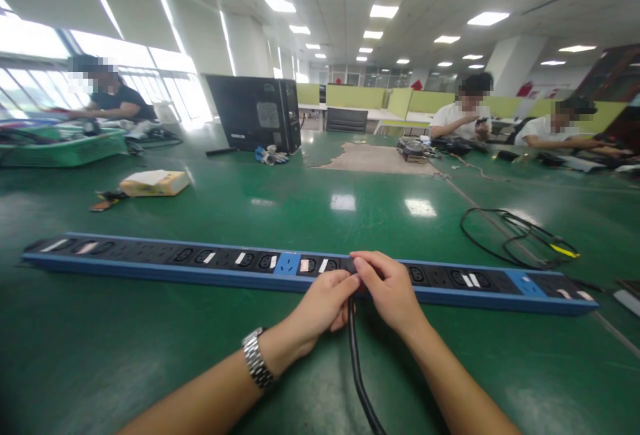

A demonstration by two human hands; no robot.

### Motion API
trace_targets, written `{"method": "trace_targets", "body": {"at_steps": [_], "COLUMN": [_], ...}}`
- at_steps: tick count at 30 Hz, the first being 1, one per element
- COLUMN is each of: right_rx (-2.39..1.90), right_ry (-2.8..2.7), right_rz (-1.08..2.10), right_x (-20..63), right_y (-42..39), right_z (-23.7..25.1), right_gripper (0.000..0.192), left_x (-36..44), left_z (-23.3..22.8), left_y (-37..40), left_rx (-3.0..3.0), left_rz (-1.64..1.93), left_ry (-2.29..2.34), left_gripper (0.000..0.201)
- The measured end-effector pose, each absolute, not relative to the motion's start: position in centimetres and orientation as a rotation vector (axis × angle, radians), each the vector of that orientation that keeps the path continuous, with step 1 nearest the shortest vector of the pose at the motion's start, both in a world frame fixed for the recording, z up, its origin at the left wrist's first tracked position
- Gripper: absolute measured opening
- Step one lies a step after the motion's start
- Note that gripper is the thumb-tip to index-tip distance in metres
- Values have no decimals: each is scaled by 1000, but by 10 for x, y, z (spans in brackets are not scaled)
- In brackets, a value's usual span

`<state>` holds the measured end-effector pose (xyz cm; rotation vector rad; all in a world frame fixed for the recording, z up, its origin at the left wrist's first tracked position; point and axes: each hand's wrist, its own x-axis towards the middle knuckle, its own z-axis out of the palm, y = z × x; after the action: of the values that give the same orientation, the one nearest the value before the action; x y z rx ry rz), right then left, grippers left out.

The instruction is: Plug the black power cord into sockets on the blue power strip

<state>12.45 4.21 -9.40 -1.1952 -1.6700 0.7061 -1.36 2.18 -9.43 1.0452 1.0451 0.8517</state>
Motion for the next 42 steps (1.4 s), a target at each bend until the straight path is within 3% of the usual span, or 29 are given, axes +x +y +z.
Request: {"method": "trace_targets", "body": {"at_steps": [5, 10, 15, 32, 42], "right_rx": [-1247, -1252, -1247, -1386, -1397], "right_ry": [-1652, -1653, -1614, -1823, -1807], "right_rz": [788, 794, 821, 922, 712], "right_x": [126, 128, 126, 112, 111], "right_y": [53, 61, 64, 76, 72], "right_z": [-95, -95, -96, -80, -98], "right_gripper": [35, 31, 31, 16, 26], "left_x": [-28, -72, -91, -89, -73], "left_z": [-85, -79, -93, -101, -92], "left_y": [27, 37, 43, 42, 48], "left_rx": [1048, 1936, 2530, 2619, 2666], "left_rz": [739, 1136, 1006, 872, 662], "left_ry": [999, 1498, 1535, 1540, 1501], "left_gripper": [37, 23, 35, 35, 43]}}
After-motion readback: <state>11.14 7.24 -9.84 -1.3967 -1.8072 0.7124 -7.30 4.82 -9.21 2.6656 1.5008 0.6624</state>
